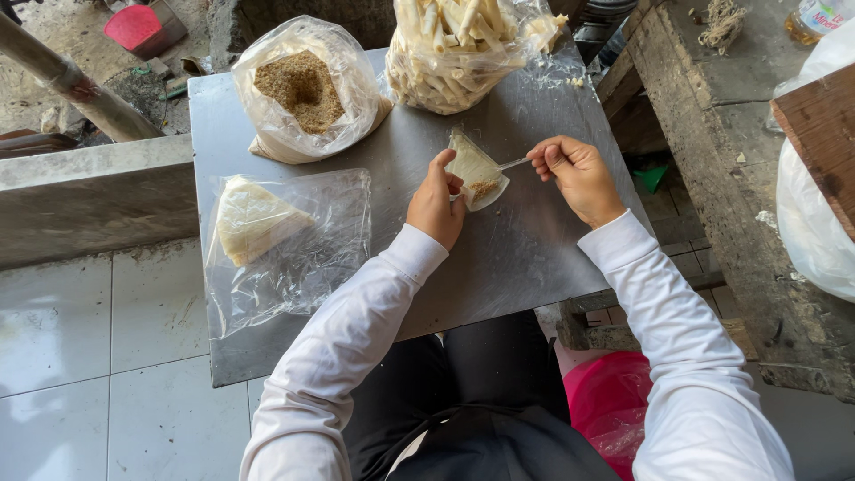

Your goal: The person scoops filling from a bag onto a translucent triangular wrap with a spoon, folds the edges to create a sealed triangular pouch, and then sorts through a stack of prepared wraps.

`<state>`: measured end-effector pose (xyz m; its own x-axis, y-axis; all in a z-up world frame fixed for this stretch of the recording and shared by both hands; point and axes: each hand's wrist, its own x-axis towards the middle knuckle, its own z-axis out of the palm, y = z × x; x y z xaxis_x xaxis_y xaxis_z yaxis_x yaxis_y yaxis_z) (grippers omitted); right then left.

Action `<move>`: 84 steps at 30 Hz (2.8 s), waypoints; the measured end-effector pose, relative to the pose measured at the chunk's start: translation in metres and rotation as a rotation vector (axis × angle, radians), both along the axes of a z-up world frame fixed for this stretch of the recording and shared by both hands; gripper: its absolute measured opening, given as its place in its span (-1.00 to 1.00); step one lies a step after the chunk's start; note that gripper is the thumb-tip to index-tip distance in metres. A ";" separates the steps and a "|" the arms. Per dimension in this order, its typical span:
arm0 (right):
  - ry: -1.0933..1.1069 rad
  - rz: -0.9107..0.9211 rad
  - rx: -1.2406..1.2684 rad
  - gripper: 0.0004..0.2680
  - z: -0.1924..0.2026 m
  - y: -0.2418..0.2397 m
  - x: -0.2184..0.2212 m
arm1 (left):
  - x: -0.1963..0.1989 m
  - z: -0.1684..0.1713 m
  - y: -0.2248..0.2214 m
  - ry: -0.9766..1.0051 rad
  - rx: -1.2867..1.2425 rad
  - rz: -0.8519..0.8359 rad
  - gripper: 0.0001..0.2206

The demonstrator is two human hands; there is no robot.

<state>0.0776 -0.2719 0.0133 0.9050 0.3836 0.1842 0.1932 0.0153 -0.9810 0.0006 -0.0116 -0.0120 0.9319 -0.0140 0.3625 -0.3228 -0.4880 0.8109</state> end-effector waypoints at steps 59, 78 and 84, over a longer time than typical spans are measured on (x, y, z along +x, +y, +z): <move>-0.382 -0.229 -0.488 -0.92 0.005 0.065 -0.041 | 0.005 0.002 -0.010 -0.075 0.041 0.027 -0.41; -0.670 -0.119 -0.545 -0.86 0.017 0.078 -0.062 | 0.009 0.003 -0.006 -0.063 0.027 0.022 -0.37; -0.609 -0.052 -0.526 -0.86 0.017 0.074 -0.059 | 0.004 0.023 0.014 -0.175 0.147 -0.254 -0.27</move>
<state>0.0189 -0.1978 0.0300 0.7229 0.5172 0.4581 0.6841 -0.4429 -0.5796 0.0050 0.0027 0.0107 0.8156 -0.3017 0.4937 -0.5773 -0.4819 0.6592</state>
